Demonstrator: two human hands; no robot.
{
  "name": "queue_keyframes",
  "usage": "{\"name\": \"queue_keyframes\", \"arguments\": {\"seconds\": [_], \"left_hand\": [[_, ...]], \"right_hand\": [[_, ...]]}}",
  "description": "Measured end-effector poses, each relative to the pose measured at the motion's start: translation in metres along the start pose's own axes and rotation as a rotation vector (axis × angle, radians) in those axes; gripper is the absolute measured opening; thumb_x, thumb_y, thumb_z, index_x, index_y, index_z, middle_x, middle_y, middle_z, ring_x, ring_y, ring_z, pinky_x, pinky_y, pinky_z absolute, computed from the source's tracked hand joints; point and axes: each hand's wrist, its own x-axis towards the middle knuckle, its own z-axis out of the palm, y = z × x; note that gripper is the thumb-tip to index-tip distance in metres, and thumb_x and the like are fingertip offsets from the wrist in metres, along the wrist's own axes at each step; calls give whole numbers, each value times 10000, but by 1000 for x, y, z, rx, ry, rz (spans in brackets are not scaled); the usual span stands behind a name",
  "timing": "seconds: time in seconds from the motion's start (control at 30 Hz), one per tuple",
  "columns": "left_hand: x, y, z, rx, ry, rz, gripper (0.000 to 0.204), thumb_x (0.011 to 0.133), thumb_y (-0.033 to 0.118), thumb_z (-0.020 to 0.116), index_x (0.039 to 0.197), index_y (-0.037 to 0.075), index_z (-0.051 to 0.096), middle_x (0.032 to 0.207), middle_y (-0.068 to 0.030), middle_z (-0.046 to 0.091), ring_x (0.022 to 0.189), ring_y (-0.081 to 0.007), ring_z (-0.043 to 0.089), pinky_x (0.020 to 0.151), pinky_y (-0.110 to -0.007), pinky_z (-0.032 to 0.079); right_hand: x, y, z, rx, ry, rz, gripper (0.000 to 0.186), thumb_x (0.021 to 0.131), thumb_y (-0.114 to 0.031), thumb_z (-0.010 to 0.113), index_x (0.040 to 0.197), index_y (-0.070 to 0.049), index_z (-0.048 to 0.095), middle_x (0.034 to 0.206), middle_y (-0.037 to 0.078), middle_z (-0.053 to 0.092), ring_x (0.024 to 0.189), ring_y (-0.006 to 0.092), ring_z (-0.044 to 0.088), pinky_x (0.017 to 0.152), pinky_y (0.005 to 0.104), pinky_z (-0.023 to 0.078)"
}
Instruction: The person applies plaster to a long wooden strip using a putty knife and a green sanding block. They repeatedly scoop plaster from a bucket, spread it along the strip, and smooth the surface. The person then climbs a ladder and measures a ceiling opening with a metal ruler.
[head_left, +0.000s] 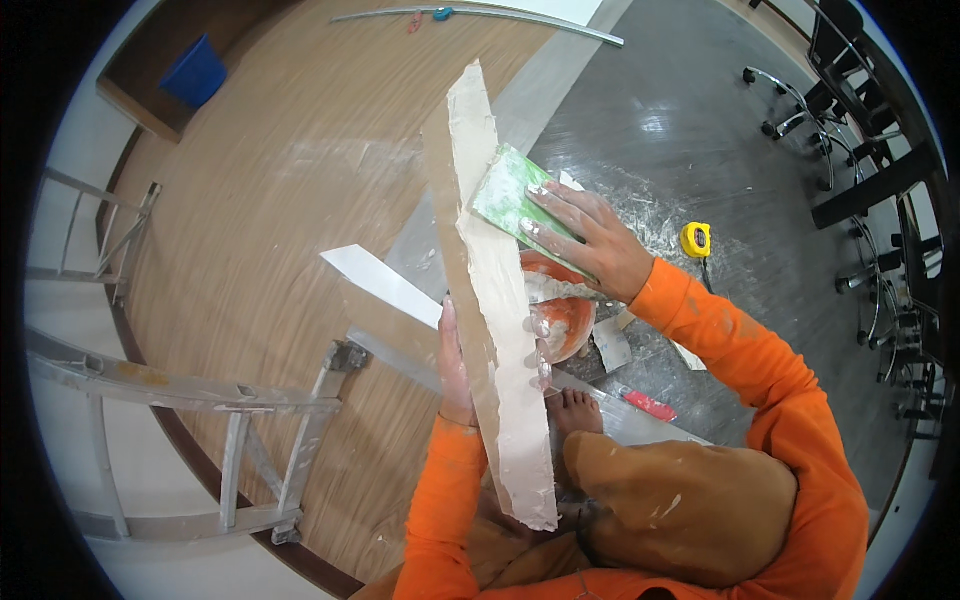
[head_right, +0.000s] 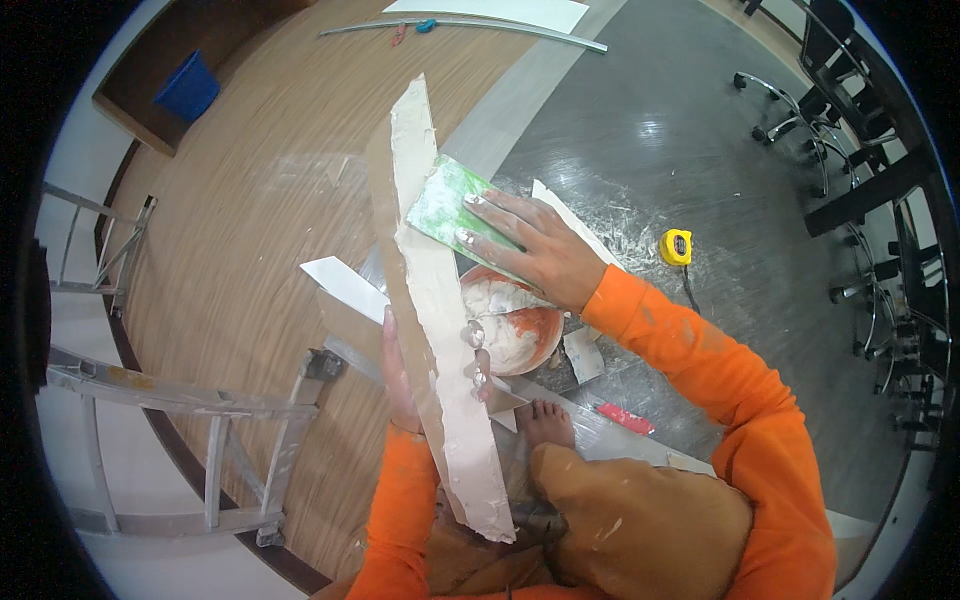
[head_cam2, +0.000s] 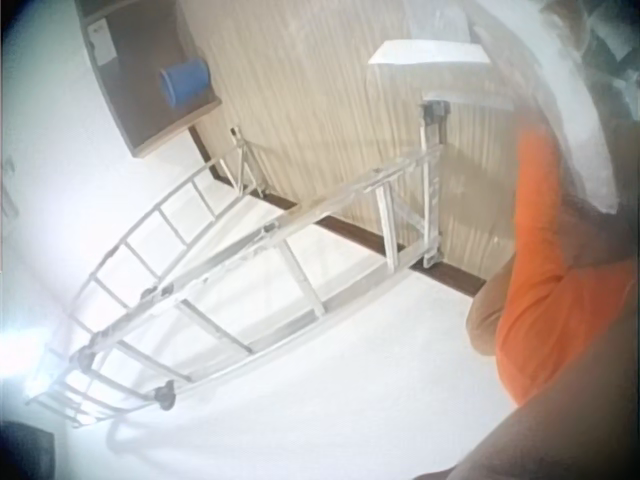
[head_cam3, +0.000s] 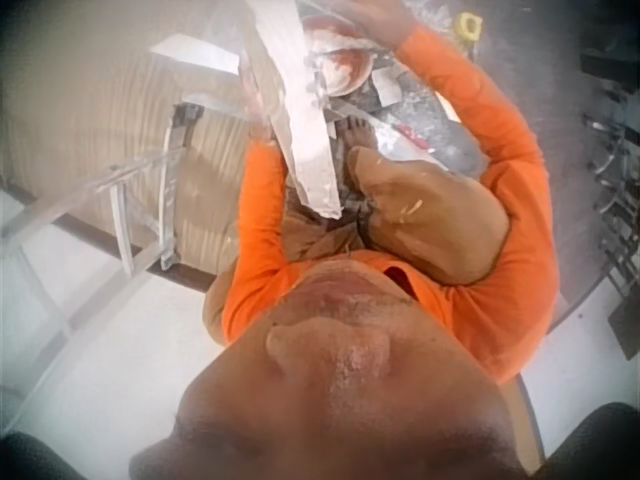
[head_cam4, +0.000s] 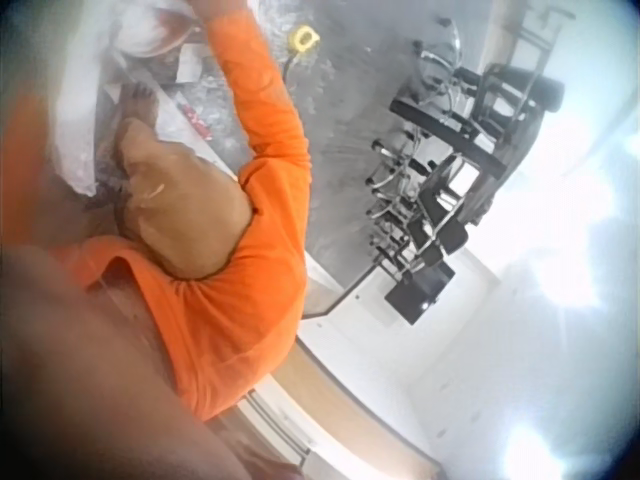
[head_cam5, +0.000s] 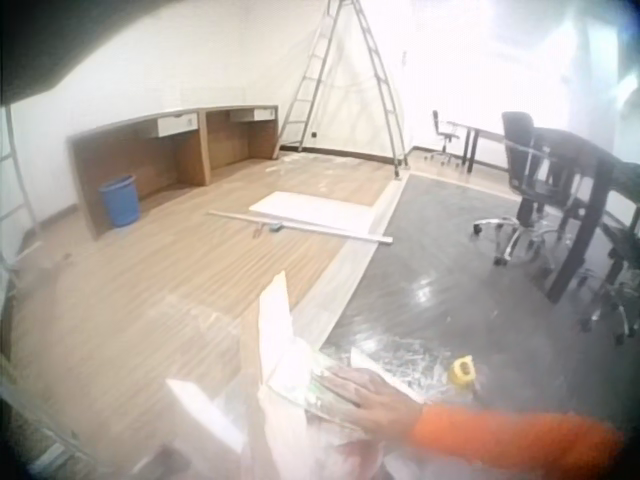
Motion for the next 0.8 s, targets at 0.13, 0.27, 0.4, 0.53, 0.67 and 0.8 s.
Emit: {"name": "queue_keyframes", "arguments": {"seconds": [0.13,0.27,0.4,0.53,0.67,0.8], "left_hand": [[4,-3,9,-132,38,-40,719,1026,711,290,1388,121,484,985,-114,607,687,-301,597,492,-453,511],[10,-4,0,-194,74,-70,704,1030,706,282,1373,127,491,1008,-89,599,708,-284,585,510,-440,504],[21,-3,-15,-171,39,-3,705,1033,702,281,1370,118,488,1053,-87,590,731,-280,589,529,-447,505],[22,-1,-27,-184,28,0,718,1030,706,283,1373,104,470,1078,-93,582,750,-290,593,558,-466,520],[15,11,-35,-324,-86,9,753,1013,732,293,1365,93,478,1086,-116,583,759,-306,604,566,-456,538],[18,19,-34,-119,83,78,783,999,749,306,1351,76,497,1086,-139,585,765,-320,620,542,-458,547]], "right_hand": [[-16,-6,8,54,-56,39,549,886,-165,686,1424,-130,585,1597,154,436,1466,415,403,1151,520,378],[-25,-22,6,97,-170,75,610,874,-129,681,1469,-137,546,1607,153,419,1479,397,394,1159,499,371],[-28,-25,0,61,-293,60,697,862,-147,686,1527,-151,477,1644,136,360,1505,368,354,1156,501,378],[-31,-22,6,93,-311,70,719,863,-124,684,1545,-159,461,1643,141,363,1504,355,359,1160,500,371],[-55,-18,35,165,-323,135,763,841,-51,695,1557,-150,447,1632,147,377,1499,362,364,1180,492,353],[-77,-16,36,221,-162,279,848,752,151,622,1538,-119,455,1618,182,390,1498,417,351,1211,508,327]]}}
